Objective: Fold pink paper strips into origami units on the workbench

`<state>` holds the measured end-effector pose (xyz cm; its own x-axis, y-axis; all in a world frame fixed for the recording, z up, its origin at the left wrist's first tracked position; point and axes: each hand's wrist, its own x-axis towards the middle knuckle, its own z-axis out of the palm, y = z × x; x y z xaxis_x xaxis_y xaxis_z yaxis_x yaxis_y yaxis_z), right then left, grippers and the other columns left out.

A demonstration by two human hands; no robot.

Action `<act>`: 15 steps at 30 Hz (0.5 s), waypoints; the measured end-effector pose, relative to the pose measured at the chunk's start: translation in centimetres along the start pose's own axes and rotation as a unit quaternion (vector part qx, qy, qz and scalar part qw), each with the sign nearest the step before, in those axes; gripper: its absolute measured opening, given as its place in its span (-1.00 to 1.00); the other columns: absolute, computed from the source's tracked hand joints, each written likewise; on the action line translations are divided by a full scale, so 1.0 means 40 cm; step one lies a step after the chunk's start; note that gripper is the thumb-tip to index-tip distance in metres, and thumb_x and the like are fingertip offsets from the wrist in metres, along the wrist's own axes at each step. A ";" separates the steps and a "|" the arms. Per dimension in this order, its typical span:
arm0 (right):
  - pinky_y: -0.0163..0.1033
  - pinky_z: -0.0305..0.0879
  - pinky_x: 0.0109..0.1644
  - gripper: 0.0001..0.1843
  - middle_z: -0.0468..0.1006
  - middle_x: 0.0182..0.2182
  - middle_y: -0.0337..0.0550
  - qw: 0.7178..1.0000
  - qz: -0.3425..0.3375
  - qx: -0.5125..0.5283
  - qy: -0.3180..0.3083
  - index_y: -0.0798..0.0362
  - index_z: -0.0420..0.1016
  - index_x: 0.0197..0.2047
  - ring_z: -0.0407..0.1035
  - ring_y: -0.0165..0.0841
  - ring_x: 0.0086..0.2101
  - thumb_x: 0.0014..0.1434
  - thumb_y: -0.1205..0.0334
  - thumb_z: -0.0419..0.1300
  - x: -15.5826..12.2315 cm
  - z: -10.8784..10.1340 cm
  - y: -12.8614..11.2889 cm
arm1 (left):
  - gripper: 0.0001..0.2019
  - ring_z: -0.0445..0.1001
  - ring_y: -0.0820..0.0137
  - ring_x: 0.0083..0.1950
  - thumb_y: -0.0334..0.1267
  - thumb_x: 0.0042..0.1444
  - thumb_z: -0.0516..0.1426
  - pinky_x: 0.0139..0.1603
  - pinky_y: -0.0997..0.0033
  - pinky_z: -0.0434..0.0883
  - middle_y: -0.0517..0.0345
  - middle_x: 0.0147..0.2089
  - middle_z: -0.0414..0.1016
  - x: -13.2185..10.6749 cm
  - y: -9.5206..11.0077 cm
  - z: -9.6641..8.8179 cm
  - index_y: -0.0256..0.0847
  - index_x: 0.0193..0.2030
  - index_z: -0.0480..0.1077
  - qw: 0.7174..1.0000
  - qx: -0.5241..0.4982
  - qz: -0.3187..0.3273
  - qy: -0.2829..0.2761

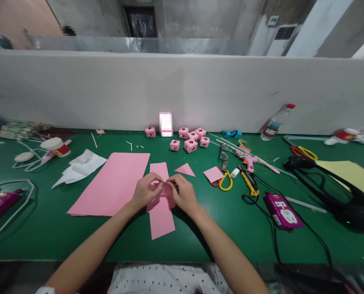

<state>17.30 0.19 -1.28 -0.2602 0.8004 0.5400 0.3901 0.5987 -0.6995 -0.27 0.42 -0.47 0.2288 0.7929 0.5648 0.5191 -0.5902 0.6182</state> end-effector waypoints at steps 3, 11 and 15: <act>-0.23 0.32 -0.24 -0.86 0.51 -0.33 -0.13 0.999 0.015 0.004 0.032 0.02 0.45 -0.25 0.39 -0.31 -0.31 0.26 0.32 0.06 0.004 -0.008 0.004 | -0.91 0.42 0.38 -0.29 -0.44 0.07 0.10 -0.22 0.37 0.36 0.17 -0.37 0.44 0.003 -0.004 -0.008 -0.19 -0.38 0.36 1.000 -0.002 -0.008 0.007; -0.25 0.34 -0.24 -0.87 0.52 -0.34 -0.15 0.996 0.029 0.000 0.082 0.02 0.46 -0.27 0.41 -0.33 -0.33 0.25 0.28 0.09 0.013 -0.021 0.003 | -0.91 0.42 0.40 -0.27 -0.45 0.07 0.10 -0.20 0.38 0.35 0.20 -0.36 0.44 0.001 -0.015 -0.009 -0.20 -0.36 0.36 0.998 0.011 -0.025 0.052; -0.25 0.35 -0.25 -0.88 0.52 -0.34 -0.15 0.996 0.034 -0.001 0.085 0.02 0.46 -0.27 0.41 -0.33 -0.34 0.26 0.27 0.10 0.013 -0.022 0.003 | -0.93 0.41 0.41 -0.27 -0.43 0.10 0.09 -0.19 0.37 0.36 0.19 -0.35 0.42 0.001 -0.012 -0.010 -0.20 -0.35 0.35 0.996 0.011 -0.041 0.073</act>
<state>17.98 0.65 -0.66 -0.0792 0.8224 0.5633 0.4029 0.5433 -0.7366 -0.84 0.67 -0.53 0.0645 0.8069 0.5872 0.5487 -0.5202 0.6545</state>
